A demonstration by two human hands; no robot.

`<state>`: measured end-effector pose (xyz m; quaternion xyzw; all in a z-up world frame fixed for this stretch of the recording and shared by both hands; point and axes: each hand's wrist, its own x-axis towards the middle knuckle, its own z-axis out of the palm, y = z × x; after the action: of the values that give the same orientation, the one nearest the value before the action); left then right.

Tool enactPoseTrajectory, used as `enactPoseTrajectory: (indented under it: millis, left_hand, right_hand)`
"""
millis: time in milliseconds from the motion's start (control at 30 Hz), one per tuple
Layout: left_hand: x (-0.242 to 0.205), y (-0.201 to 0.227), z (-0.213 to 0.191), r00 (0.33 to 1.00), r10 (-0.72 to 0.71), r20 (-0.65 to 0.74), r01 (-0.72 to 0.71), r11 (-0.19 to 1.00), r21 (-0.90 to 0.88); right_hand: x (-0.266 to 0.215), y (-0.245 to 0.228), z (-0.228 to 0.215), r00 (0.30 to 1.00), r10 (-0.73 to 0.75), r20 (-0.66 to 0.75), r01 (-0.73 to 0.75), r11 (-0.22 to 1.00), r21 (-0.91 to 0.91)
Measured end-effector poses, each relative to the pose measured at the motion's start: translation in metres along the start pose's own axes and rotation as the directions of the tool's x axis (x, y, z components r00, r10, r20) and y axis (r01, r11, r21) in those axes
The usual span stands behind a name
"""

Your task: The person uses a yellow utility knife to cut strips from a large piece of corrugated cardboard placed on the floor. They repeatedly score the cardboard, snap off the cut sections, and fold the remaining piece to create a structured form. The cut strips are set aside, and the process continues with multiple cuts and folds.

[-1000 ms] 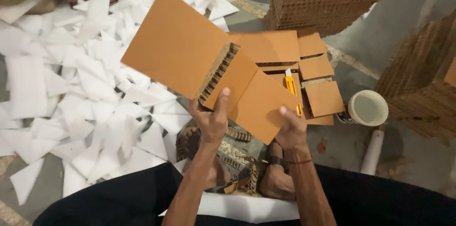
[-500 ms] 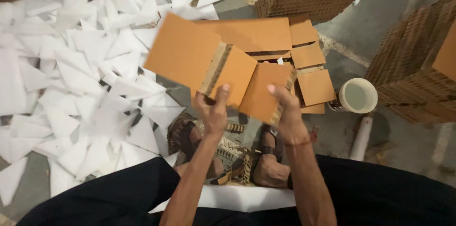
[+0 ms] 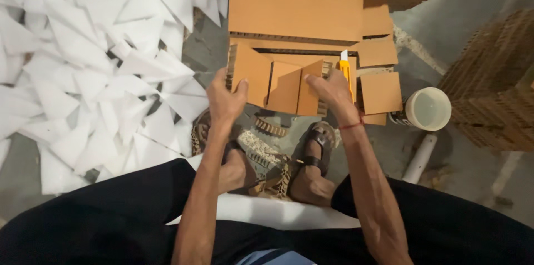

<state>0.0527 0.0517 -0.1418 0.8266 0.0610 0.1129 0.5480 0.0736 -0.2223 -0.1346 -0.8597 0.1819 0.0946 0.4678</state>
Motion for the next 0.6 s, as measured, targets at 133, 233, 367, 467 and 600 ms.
enactPoseTrajectory:
  millis: [133,233,367,467,600]
  left_hand:
    - [0.004,0.013,0.009,0.994,0.084,0.064,-0.091,0.989,0.12]
    - [0.003,0.026,0.018,0.987,0.014,0.161,-0.046,0.98,0.196]
    - [-0.005,0.049,0.047,0.897,-0.253,0.364,0.114,0.925,0.363]
    - [-0.019,0.053,0.057,0.96,0.168,0.226,-0.253,0.864,0.434]
    - [-0.017,0.045,0.055,0.944,0.051,0.325,-0.173,0.917,0.359]
  right_hand:
    - [0.001,-0.003,0.022,0.965,-0.14,-0.22,0.099,0.977,-0.188]
    - [-0.007,-0.015,0.026,0.968,-0.085,-0.235,0.041,0.982,-0.186]
    - [-0.017,-0.03,0.022,0.976,-0.064,-0.206,0.047,0.995,-0.089]
    - [-0.015,-0.032,0.025,0.973,-0.049,-0.224,0.023,0.993,-0.116]
    - [-0.011,-0.03,0.026,0.974,-0.06,-0.217,0.038,0.994,-0.105]
